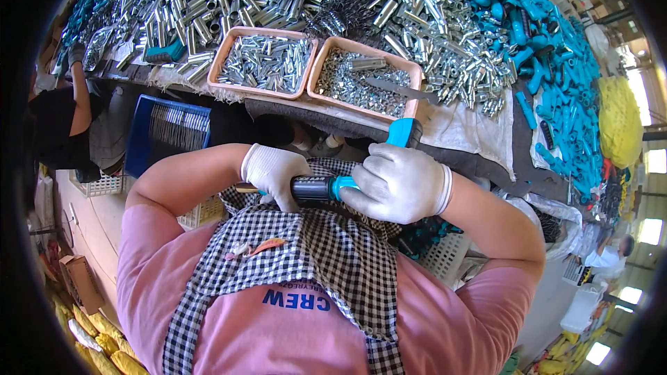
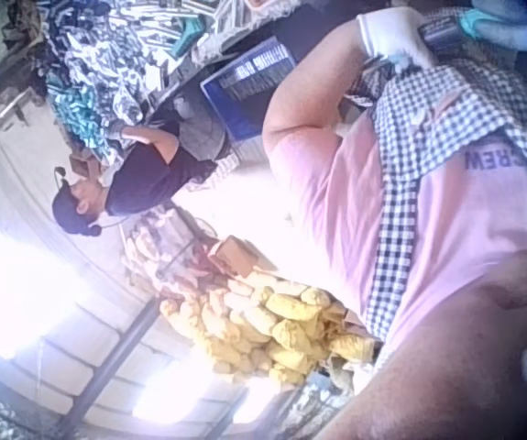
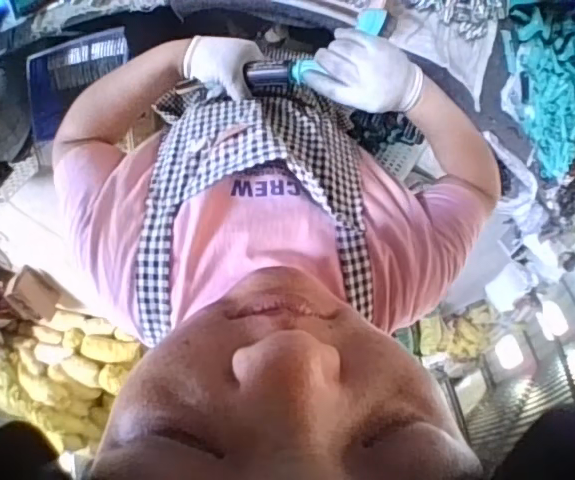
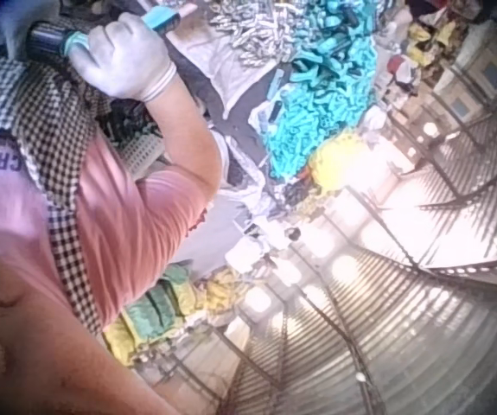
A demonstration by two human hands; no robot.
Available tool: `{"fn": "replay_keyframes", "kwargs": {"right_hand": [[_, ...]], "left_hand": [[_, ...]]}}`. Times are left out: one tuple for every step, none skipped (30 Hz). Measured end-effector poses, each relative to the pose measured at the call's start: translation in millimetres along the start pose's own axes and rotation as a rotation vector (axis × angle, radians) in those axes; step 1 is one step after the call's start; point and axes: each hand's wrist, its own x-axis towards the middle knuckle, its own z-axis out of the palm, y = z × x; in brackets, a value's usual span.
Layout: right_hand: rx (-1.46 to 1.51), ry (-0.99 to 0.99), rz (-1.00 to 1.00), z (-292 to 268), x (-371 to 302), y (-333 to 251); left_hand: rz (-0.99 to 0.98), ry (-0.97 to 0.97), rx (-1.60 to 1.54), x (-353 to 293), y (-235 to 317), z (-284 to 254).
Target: Manually assembling metal components into plastic handles on a production line.
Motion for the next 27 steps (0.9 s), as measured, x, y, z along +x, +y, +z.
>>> {"fn": "replay_keyframes", "kwargs": {"right_hand": [[0.026,-0.039,0.011,-2.1,2.3,0.6],[0.098,-0.104,0.099,-3.3,1.5,1.1],[0.169,-0.169,0.186,-4.2,0.8,1.7],[0.268,-0.044,0.324,3.2,-2.3,-0.8],[0.338,-0.064,0.524,4.2,2.7,-6.6],[0.402,-0.083,0.731,5.1,6.7,-13.0],[0.642,0.142,0.969,23.3,-2.0,-16.1],[1.281,0.069,1.470,13.9,9.4,-6.0],[1.641,0.260,1.607,19.1,8.6,-3.9],[1.735,0.316,1.603,22.2,8.9,-4.7],[1.829,0.361,1.596,25.2,8.8,-6.1],[1.867,0.399,1.574,29.0,9.8,-7.6],[1.945,0.484,1.627,30.4,12.9,-11.8],[2.025,0.581,1.680,31.7,17.2,-16.7],[2.025,0.577,1.642,35.8,17.2,-18.5],[2.029,0.578,1.636,36.6,18.6,-17.8],[1.879,0.576,1.553,35.4,20.4,-15.8],[1.730,0.572,1.471,33.1,23.2,-13.6],[1.403,0.435,1.395,27.5,27.8,-10.3],[0.904,0.362,1.133,29.3,22.7,-7.6],[0.420,0.278,0.851,27.9,18.5,-4.5],[0.235,0.183,0.686,22.1,14.1,3.0],[0.194,0.097,0.600,18.8,10.3,4.2],[0.155,0.010,0.513,15.9,9.5,5.6],[0.096,0.047,0.378,12.5,11.3,10.5],[0.097,0.046,0.381,7.4,12.8,13.1],[0.095,-0.035,0.367,3.4,13.8,14.8]], "left_hand": [[0.015,-0.051,-0.033,1.9,-3.6,0.3],[0.077,0.119,0.127,1.6,-4.0,5.8],[0.157,0.293,0.311,-1.3,-3.9,8.0],[0.236,0.468,0.496,-4.5,-2.3,9.2],[0.153,0.562,0.614,-6.5,0.0,12.3],[0.091,0.713,0.738,-4.1,0.3,11.2],[0.026,0.866,0.860,-1.3,1.2,9.7],[-0.022,0.975,0.947,-2.4,5.0,2.8],[0.048,1.120,1.031,-1.1,-0.4,-1.5],[0.102,1.186,1.115,-3.1,-3.2,-4.9],[0.152,1.256,1.194,-5.4,-5.8,-7.8],[0.216,1.261,1.260,-8.0,-7.6,-15.4],[0.266,1.262,1.328,-12.0,-9.3,-23.5],[0.321,1.255,1.398,-17.6,-6.8,-30.5],[0.346,1.245,1.419,-20.8,-5.7,-34.9],[0.342,1.242,1.423,-22.0,-4.7,-35.2],[0.292,1.208,1.385,-22.8,-0.6,-36.9],[0.244,1.173,1.346,-23.4,4.0,-38.0],[0.109,1.043,1.196,-25.1,8.5,-36.5],[0.003,0.936,1.065,-25.4,16.3,-34.1],[-0.099,0.827,0.932,-25.0,21.5,-31.6],[-0.064,0.721,0.826,-22.8,17.9,-31.0],[0.030,0.655,0.789,-23.1,17.9,-24.7],[0.070,0.565,0.659,-24.6,19.0,-24.5],[0.108,0.476,0.528,-27.1,21.1,-24.4],[0.084,0.456,0.470,-28.9,25.7,-23.9],[0.085,0.455,0.469,-27.6,23.8,-23.3]]}}
